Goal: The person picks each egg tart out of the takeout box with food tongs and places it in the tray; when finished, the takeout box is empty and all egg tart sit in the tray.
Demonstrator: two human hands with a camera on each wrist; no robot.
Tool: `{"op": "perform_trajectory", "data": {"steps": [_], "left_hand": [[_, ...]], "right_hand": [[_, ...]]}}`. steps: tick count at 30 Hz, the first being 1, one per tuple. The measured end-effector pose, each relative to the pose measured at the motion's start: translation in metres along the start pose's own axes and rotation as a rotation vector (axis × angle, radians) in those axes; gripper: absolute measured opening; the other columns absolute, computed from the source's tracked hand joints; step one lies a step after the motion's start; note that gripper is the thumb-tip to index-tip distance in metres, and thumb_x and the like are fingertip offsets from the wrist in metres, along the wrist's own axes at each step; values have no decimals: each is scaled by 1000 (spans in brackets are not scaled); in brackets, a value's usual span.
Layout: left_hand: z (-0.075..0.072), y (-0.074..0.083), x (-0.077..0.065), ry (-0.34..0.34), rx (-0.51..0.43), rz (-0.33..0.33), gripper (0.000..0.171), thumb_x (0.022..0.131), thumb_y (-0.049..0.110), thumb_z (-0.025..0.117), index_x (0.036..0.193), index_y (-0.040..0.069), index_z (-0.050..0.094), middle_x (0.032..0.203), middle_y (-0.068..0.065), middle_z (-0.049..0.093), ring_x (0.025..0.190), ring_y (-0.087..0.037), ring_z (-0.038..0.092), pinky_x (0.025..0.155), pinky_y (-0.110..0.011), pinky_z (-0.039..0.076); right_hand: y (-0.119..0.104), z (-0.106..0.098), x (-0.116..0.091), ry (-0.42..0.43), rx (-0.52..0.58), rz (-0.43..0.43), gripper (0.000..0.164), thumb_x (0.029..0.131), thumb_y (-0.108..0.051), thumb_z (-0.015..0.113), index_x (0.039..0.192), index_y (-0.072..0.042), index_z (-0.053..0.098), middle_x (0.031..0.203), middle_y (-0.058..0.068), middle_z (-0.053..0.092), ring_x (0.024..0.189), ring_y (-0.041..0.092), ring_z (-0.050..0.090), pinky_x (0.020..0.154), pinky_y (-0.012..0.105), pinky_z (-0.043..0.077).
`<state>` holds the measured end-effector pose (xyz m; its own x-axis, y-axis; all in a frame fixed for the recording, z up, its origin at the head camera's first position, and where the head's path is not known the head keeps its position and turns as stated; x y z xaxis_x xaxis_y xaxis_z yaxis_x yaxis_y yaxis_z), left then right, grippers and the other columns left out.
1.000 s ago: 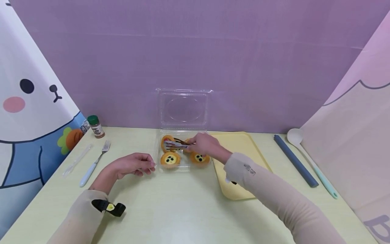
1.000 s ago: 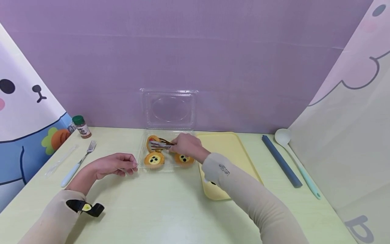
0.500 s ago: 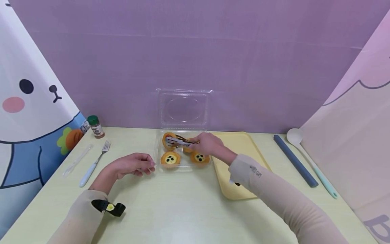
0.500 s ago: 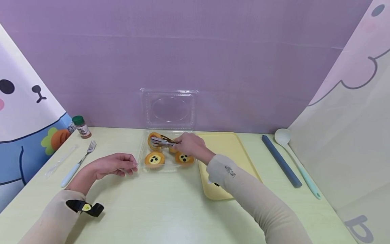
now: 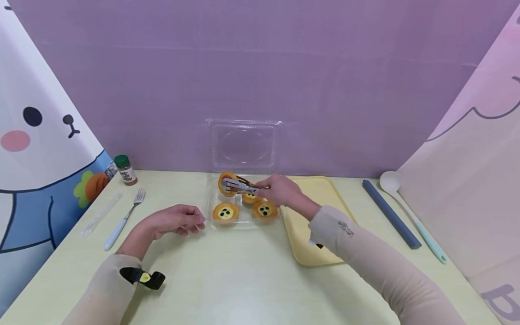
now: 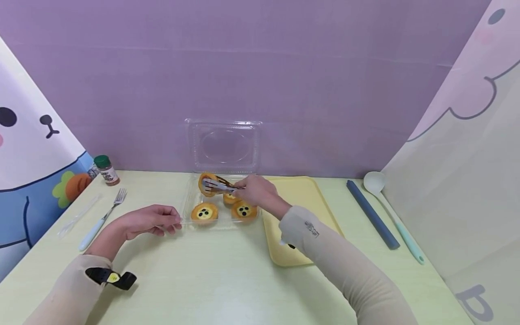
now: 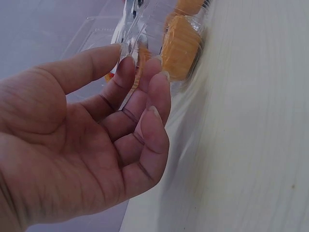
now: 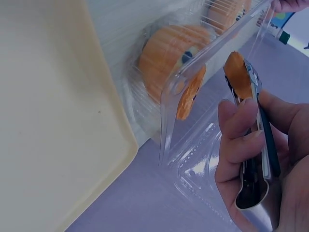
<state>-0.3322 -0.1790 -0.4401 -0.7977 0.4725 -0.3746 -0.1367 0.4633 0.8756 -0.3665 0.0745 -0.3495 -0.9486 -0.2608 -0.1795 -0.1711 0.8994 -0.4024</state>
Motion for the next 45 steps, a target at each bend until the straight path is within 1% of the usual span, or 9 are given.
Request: {"op": "perform_trajectory", "data": {"steps": [4,8,10,13,19,28,33,39,45], "left_hand": [[1,0,0,-4,0,4,28,98,30,63,109,5,61,110,-7,68,97,-21,64,84,-36,51],[0,-1,0,-7,4,7,28,99,31,62,109,4,61,109,-7,68,97,-21,64,83,-35,51],[0,-2,1,-9,7,7,28,99,31,62,109,5,61,109,-7,68,97,-20,64,83,-35,51],[0,-2,1,-11,10,7,29,99,32,62,109,4,61,110,-7,68,97,-20,64,82,-35,51],[2,0,1,-11,3,4,28,99,30,62,109,4,61,110,-8,68,98,-21,64,83,-35,51],[1,0,0,-11,0,18,26,98,28,63,109,4,62,110,-7,68,98,-20,64,82,-35,51],[0,-1,0,-9,4,26,28,99,31,62,109,4,61,110,-7,68,98,-21,64,83,-36,51],[1,-3,-1,-14,9,29,28,99,31,61,109,4,62,110,-7,68,99,-21,64,83,-36,51],[1,-2,0,-18,7,32,30,99,32,62,108,4,62,109,-6,68,99,-22,64,82,-36,51]], "right_hand": [[6,-4,-2,24,24,15,42,98,-43,63,137,-29,62,73,6,71,63,24,68,44,25,34],[11,-7,-4,40,39,19,41,97,-42,64,136,-30,63,64,3,64,60,22,67,45,26,35],[13,-8,-6,41,39,19,41,97,-43,64,136,-31,63,66,2,66,65,24,70,45,27,36],[16,-10,-8,49,42,14,41,97,-44,64,136,-31,63,67,-1,65,65,24,70,46,28,38],[18,-17,-14,75,63,-17,40,97,-42,64,134,-29,65,65,-2,61,55,19,65,46,27,39],[27,-35,-31,102,164,-44,42,98,-41,63,136,-24,64,75,4,64,52,18,62,48,30,47],[37,-45,-40,127,183,-47,41,98,-40,63,136,-24,64,76,4,64,51,18,61,47,31,46],[53,-50,-50,138,228,-45,40,99,-36,63,135,-21,64,77,5,65,48,14,57,45,29,43],[71,-56,-58,158,248,-38,41,99,-34,63,137,-19,63,76,5,63,47,14,56,43,28,40]]}}
Point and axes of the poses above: each hand's wrist, its own x-axis towards the middle knuckle, its own z-axis out of the palm, y = z × x, the point moved 9 cm from there along x, towards the middle knuckle
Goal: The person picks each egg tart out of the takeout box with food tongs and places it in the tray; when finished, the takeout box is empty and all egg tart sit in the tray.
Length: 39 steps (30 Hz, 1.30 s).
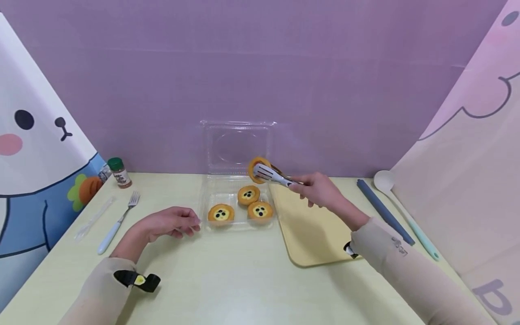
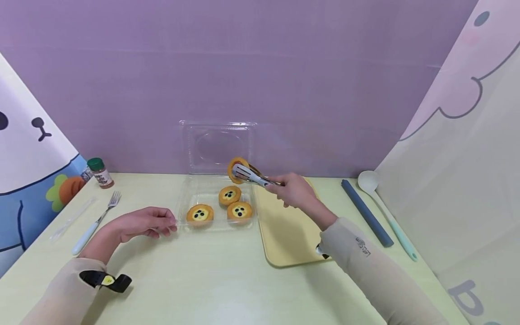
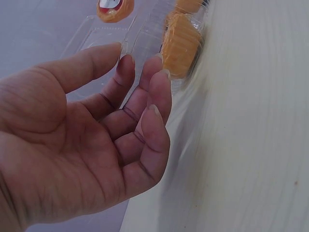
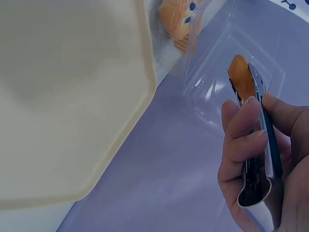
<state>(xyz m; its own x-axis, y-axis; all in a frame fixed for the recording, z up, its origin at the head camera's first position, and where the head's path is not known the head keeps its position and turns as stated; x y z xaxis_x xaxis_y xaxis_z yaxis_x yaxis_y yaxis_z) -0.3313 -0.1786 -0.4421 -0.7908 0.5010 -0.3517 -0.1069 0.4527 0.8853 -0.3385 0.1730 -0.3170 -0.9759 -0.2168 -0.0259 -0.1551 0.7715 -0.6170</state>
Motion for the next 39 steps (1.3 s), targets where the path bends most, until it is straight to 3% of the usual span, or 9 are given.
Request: {"op": "perform_trajectory", "data": {"steps": [15,22,39], "left_hand": [[1,2,-1,1,5,2,30,99,32,62,108,4,62,110,-7,68,100,-22,65,82,-36,51],[0,1,0,-1,7,3,27,99,30,61,109,4,62,109,-6,68,99,-21,65,82,-36,51],[1,3,-2,2,6,2,27,99,29,61,109,4,62,111,-7,68,98,-20,64,83,-36,51]], "right_hand": [[31,-20,-15,29,-5,28,44,99,-32,62,139,-15,60,80,9,65,49,15,57,44,29,40],[48,-24,-18,36,0,58,44,100,-30,61,139,-10,60,84,17,66,50,21,59,43,28,39],[87,-24,-28,57,11,127,49,99,-33,62,139,-6,59,80,9,67,51,16,58,43,32,42]]}}
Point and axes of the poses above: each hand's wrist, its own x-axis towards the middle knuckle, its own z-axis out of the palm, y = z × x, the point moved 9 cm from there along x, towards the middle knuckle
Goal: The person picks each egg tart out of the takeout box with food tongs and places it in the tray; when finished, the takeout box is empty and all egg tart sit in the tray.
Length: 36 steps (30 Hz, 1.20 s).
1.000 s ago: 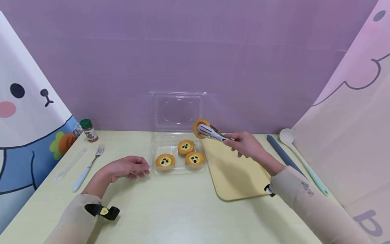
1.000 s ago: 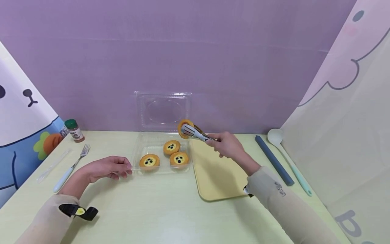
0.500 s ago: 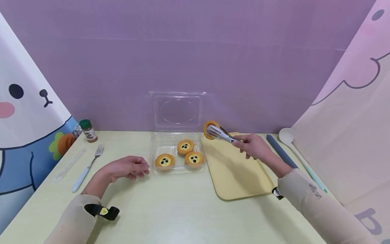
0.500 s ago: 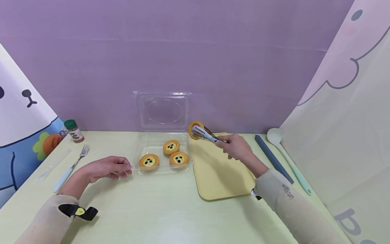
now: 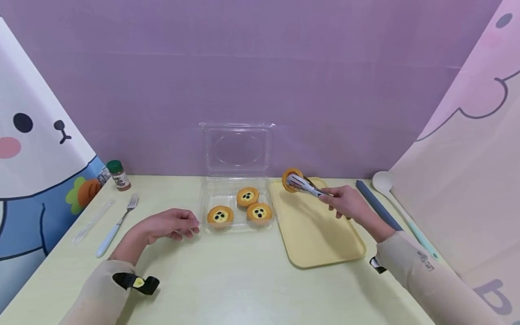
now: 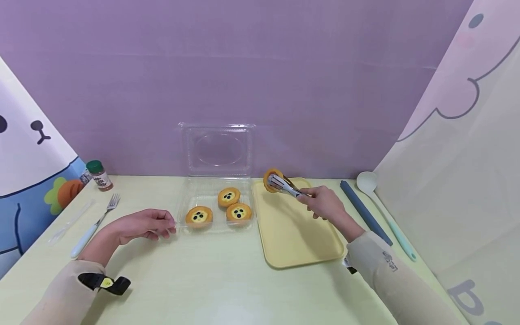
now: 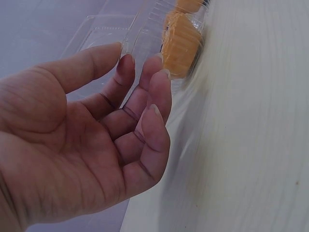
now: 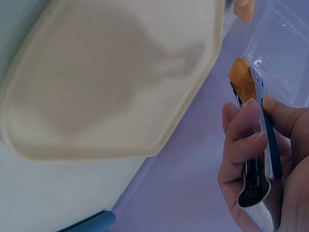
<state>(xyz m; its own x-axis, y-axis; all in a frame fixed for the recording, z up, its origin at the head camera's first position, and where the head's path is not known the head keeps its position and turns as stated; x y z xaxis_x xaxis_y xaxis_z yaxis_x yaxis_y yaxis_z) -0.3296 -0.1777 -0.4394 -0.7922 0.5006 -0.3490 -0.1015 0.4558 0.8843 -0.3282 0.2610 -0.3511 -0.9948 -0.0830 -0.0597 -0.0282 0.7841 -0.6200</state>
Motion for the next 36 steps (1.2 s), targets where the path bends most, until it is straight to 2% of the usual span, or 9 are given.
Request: {"op": "perform_trajectory", "data": {"steps": [6,20,36], "left_hand": [[-1,0,-1,2,-1,-2,27,99,29,62,108,4,62,111,-7,68,99,-20,64,83,-36,51],[0,0,0,-3,3,1,29,99,30,62,109,3,61,111,-7,68,99,-21,64,84,-37,51],[-1,0,0,-7,5,6,25,100,26,60,110,4,62,110,-6,68,99,-20,64,84,-37,51]], "right_hand": [[9,8,4,-16,-2,31,48,99,-31,62,139,-5,59,82,17,68,49,14,56,43,27,39],[11,29,11,-52,-48,15,49,99,-35,60,139,-6,59,80,15,68,47,12,56,42,28,40],[10,35,12,-54,-70,2,47,99,-33,60,138,-5,60,77,15,69,47,13,58,42,28,40]]}}
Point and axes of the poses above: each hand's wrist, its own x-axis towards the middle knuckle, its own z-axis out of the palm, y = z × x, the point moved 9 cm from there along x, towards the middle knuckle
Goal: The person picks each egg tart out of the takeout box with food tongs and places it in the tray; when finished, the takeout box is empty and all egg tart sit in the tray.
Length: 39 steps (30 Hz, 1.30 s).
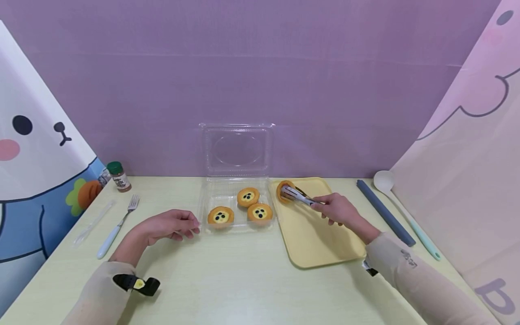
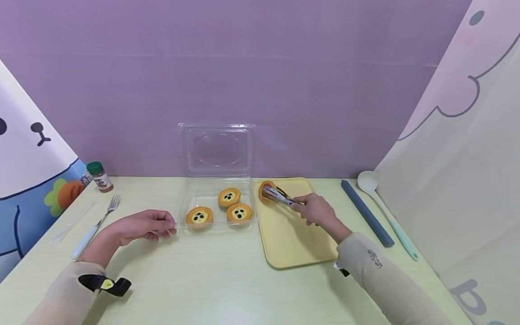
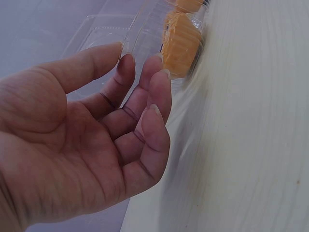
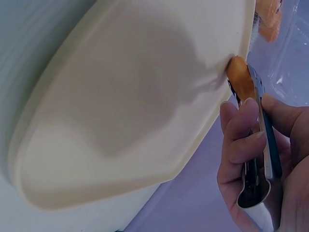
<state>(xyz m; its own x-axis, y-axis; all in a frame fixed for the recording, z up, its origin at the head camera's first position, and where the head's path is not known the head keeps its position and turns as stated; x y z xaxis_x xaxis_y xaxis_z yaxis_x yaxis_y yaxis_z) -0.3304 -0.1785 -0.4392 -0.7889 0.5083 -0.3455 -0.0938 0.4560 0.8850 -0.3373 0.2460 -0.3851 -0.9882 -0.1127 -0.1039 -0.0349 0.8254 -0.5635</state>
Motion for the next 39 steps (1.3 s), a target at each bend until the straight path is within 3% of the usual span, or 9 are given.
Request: {"op": "perform_trajectory", "data": {"steps": [22,31,39], "left_hand": [[0,1,1,1,-2,-2,28,99,30,62,109,4,62,109,-6,69,99,-21,64,83,-36,51],[0,1,0,1,-1,-3,26,99,27,61,110,3,62,111,-7,69,99,-21,64,84,-37,51],[0,2,-1,-10,-2,7,26,99,27,61,110,3,62,109,-6,69,99,-21,63,83,-36,51]], "right_hand": [[0,-3,2,-20,-31,19,49,100,-35,59,140,-6,58,82,16,71,49,13,59,43,29,41],[-2,-11,1,-10,-98,23,55,99,-39,59,143,-7,54,85,16,71,59,25,68,46,31,45],[-5,-18,2,10,-136,37,58,98,-41,61,144,-7,53,81,12,70,64,27,70,54,33,45]]}}
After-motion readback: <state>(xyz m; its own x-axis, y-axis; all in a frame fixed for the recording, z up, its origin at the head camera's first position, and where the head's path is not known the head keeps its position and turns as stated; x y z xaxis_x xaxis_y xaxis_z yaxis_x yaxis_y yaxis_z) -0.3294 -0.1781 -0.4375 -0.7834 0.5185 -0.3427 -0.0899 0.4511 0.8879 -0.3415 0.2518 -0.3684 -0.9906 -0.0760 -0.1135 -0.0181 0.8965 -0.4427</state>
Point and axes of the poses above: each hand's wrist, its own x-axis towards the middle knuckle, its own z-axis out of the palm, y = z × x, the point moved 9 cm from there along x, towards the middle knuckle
